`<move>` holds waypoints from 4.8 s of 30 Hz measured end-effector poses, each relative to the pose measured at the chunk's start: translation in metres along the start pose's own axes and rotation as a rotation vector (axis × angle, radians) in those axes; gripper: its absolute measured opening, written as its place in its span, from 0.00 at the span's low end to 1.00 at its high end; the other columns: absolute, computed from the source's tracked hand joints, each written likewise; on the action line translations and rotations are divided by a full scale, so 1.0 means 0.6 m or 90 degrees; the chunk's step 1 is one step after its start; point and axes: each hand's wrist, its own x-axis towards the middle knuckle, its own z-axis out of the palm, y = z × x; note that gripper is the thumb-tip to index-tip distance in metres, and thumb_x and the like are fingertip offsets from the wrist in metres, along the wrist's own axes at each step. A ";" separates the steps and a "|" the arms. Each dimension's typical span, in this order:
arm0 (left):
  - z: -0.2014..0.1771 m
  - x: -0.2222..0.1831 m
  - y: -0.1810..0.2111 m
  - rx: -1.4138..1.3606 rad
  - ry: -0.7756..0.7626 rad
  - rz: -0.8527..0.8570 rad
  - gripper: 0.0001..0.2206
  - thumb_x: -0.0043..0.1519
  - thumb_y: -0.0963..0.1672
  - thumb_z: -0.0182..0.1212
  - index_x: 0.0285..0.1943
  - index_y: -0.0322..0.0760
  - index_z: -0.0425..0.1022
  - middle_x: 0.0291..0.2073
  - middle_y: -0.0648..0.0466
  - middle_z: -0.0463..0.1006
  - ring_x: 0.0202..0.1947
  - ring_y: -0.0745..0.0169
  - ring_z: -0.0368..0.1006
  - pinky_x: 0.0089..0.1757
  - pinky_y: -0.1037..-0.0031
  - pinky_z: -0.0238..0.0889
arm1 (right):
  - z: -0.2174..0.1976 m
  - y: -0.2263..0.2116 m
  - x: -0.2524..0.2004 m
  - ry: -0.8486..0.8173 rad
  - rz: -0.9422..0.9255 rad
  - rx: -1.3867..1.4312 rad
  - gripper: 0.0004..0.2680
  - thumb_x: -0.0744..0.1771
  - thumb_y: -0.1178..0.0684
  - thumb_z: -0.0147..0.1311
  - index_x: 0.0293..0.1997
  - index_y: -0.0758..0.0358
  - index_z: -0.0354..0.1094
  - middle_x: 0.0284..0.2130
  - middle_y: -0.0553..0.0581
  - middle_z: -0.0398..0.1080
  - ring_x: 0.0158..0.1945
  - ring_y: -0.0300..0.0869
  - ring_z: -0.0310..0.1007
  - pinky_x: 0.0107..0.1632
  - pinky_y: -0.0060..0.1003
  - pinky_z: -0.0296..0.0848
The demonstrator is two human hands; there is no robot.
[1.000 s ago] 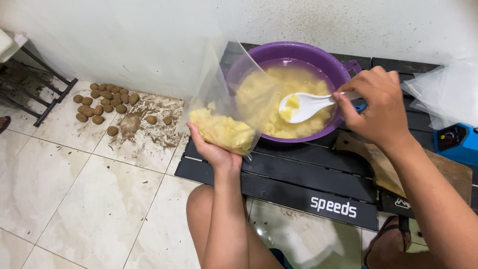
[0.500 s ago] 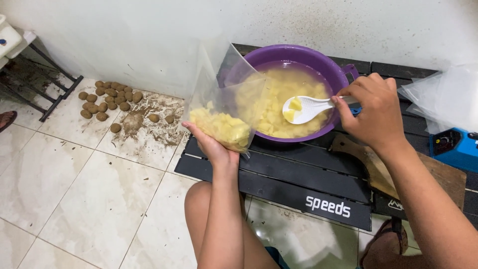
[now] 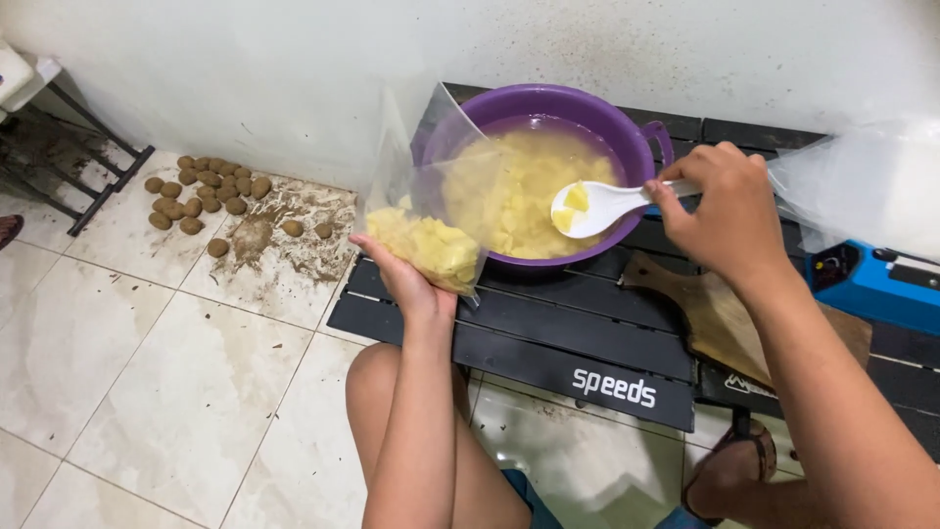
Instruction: Filling plastic bags with sliced potatoes from a bowl of water using a spoon.
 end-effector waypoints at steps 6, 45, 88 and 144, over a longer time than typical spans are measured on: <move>-0.005 -0.004 0.000 0.017 -0.004 0.006 0.46 0.51 0.64 0.43 0.78 0.42 0.55 0.72 0.44 0.65 0.68 0.43 0.66 0.60 0.54 0.66 | -0.038 -0.031 0.002 -0.087 0.154 0.059 0.10 0.70 0.49 0.59 0.40 0.68 0.79 0.37 0.61 0.78 0.44 0.53 0.75 0.45 0.51 0.71; 0.005 -0.020 0.002 0.020 -0.001 -0.042 0.46 0.49 0.63 0.47 0.78 0.42 0.56 0.70 0.43 0.66 0.67 0.43 0.67 0.59 0.54 0.67 | -0.110 -0.117 0.002 0.183 0.367 0.792 0.03 0.72 0.54 0.55 0.44 0.60 0.69 0.28 0.57 0.70 0.20 0.35 0.59 0.25 0.26 0.59; -0.030 -0.065 -0.050 -0.039 -0.280 -0.157 0.49 0.49 0.65 0.51 0.77 0.39 0.56 0.65 0.42 0.69 0.64 0.44 0.67 0.59 0.52 0.65 | -0.214 -0.251 0.105 -0.191 -0.204 0.251 0.06 0.62 0.51 0.68 0.37 0.60 0.82 0.31 0.52 0.83 0.24 0.35 0.77 0.25 0.27 0.71; -0.111 -0.154 -0.281 0.177 -0.448 -0.541 0.48 0.40 0.69 0.59 0.63 0.39 0.66 0.50 0.45 0.78 0.54 0.49 0.75 0.55 0.47 0.68 | -0.203 0.070 -0.217 -0.127 0.009 0.358 0.05 0.61 0.56 0.61 0.34 0.62 0.81 0.25 0.57 0.80 0.23 0.41 0.77 0.26 0.31 0.71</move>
